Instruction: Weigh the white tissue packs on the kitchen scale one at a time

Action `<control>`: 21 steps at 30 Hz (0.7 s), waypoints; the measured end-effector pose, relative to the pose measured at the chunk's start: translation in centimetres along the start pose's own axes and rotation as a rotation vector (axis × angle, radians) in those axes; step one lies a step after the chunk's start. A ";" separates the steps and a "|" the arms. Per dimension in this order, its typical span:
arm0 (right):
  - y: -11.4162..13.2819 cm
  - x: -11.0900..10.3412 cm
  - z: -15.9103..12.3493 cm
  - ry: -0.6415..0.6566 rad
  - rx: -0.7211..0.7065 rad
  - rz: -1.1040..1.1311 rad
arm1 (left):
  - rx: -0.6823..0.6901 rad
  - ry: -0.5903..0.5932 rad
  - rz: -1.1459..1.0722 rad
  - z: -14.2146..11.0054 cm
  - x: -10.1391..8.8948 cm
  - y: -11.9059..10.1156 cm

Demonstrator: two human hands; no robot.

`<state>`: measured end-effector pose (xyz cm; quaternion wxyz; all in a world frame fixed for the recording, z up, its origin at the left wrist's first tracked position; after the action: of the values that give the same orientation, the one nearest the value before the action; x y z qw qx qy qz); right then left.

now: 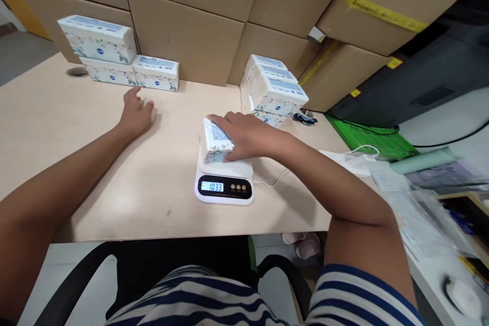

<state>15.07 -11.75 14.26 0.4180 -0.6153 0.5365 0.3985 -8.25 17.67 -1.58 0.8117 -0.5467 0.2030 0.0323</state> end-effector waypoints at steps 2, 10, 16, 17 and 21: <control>0.0 0.8 0.0 -0.073 -0.006 -0.025 | -0.004 -0.008 0.013 -0.1 -0.2 -0.1; -0.3 1.3 -0.8 -0.112 0.020 0.140 | -0.038 0.024 0.088 -0.4 -0.5 -2.4; -4.3 6.2 -4.1 -0.472 0.038 0.345 | -0.078 0.063 0.203 -0.5 -0.7 -3.2; -5.2 7.7 -4.7 -0.541 0.082 0.367 | -0.076 0.054 0.202 -0.6 -0.5 -3.4; -8.2 13.5 -6.0 -0.649 0.239 0.524 | -0.037 -0.014 0.050 -2.5 1.7 -5.3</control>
<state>24.91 -21.18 4.27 0.5179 -0.2486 0.5577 0.5991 -5.92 13.03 1.65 0.8017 -0.5561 0.2106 0.0603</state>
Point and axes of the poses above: each hand's wrist, its own z-axis towards the middle knuckle, its own x-axis out of the palm, y = z × x, the point moved 2 cm from there along z, towards the middle knuckle, and after that the axes turned 4 degrees about y, right-handed, at the moved point
